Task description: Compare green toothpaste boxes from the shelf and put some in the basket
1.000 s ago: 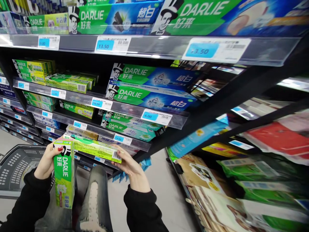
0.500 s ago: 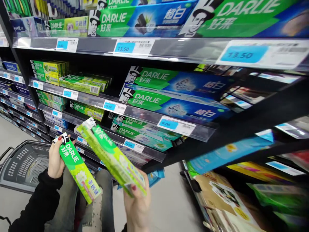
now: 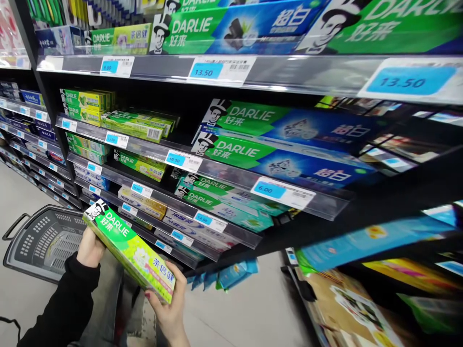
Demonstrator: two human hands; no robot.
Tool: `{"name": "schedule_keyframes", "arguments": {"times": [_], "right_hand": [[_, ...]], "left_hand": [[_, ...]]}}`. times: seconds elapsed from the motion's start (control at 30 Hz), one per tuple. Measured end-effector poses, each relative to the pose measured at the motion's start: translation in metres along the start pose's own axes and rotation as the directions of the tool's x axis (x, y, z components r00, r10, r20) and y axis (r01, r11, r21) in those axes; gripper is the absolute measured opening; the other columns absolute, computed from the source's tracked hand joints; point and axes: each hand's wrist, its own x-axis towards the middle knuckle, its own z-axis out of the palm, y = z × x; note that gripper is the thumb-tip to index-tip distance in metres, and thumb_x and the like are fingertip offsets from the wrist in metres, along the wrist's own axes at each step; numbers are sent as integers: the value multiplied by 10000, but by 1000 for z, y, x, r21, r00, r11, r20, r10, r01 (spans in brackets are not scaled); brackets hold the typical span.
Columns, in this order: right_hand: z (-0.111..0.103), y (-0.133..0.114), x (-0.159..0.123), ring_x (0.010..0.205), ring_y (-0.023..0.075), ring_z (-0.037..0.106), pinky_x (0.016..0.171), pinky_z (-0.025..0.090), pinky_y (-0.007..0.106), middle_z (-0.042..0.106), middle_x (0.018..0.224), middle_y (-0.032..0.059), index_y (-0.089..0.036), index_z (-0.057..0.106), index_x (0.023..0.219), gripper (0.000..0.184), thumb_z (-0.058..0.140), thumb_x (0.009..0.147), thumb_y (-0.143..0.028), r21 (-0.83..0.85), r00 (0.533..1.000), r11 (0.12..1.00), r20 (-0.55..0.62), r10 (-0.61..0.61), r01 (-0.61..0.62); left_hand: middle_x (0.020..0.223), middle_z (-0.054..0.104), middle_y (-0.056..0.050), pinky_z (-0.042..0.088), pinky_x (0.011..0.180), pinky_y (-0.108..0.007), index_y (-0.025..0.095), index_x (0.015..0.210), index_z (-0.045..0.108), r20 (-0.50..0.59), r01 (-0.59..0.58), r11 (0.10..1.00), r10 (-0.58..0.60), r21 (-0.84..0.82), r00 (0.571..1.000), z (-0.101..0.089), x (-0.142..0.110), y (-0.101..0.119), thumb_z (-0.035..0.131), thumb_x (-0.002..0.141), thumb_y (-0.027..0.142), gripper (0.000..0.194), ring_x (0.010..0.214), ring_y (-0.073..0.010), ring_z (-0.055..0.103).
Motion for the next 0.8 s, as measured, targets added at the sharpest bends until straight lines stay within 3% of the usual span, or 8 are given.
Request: {"name": "schedule_keyframes", "arguments": {"times": [0.1,0.23,0.33,0.43,0.5,0.57,0.67,0.8], "right_hand": [[0,9,-3,1121,261,532,860,500,425,515,1189,145,-216,395,1300,531,573,858,-450,-33,991,991,-2,-131,131],[-2,9,2,1149,270,512,857,495,473,503,1210,151,-227,364,1303,539,614,838,-336,-37,984,984,42,-175,177],[0,8,8,1099,252,527,831,504,444,519,1149,141,-215,375,1308,532,607,833,-278,-102,975,972,-39,-218,214],[3,10,17,1039,229,540,800,502,400,520,1098,124,-206,408,1278,489,596,834,-288,-72,964,976,-155,-214,206],[4,14,23,1045,220,532,824,483,385,518,1087,115,-200,438,1245,464,602,825,-307,-31,959,985,-227,-169,167],[4,17,28,1072,222,519,868,457,387,511,1106,111,-200,454,1227,468,613,808,-335,29,956,995,-279,-86,97],[5,21,31,1038,226,542,893,441,411,491,1162,125,-206,397,1279,557,612,795,-381,214,961,972,-236,144,-93],[10,17,29,1014,236,572,897,450,435,495,1194,140,-230,260,1348,659,585,807,-418,443,932,854,-99,349,-273]], "left_hand": [[729,679,-51,569,668,-340,121,845,588,-14,55,997,-54,54,998,1,-4,-4,457,927,229,189,632,-175,651],[739,685,-56,568,716,-346,123,859,599,1,112,990,-113,90,994,1,-4,-8,455,935,268,218,664,-183,658],[964,700,-82,528,878,-347,134,1000,620,48,67,996,-70,60,996,8,-7,-5,440,947,353,288,895,-195,665],[1221,619,-101,430,1030,-365,158,1208,576,141,37,998,-28,-60,990,21,-15,3,394,932,515,487,1173,-221,554],[1280,584,-102,385,1071,-390,167,1235,572,244,25,995,-1,-98,970,27,-21,7,453,888,570,544,1244,-247,495],[1266,594,-95,363,1088,-401,168,1195,596,291,-41,994,68,-98,954,30,-24,6,636,810,445,477,1254,-263,482],[1088,678,-78,413,1041,-438,166,1104,626,161,-121,987,137,-103,977,28,-26,-11,763,574,185,548,1184,-309,535],[996,698,-56,497,921,-428,209,1089,624,63,-167,980,174,-103,983,30,-31,-36,733,483,199,616,1102,-338,587]]}}
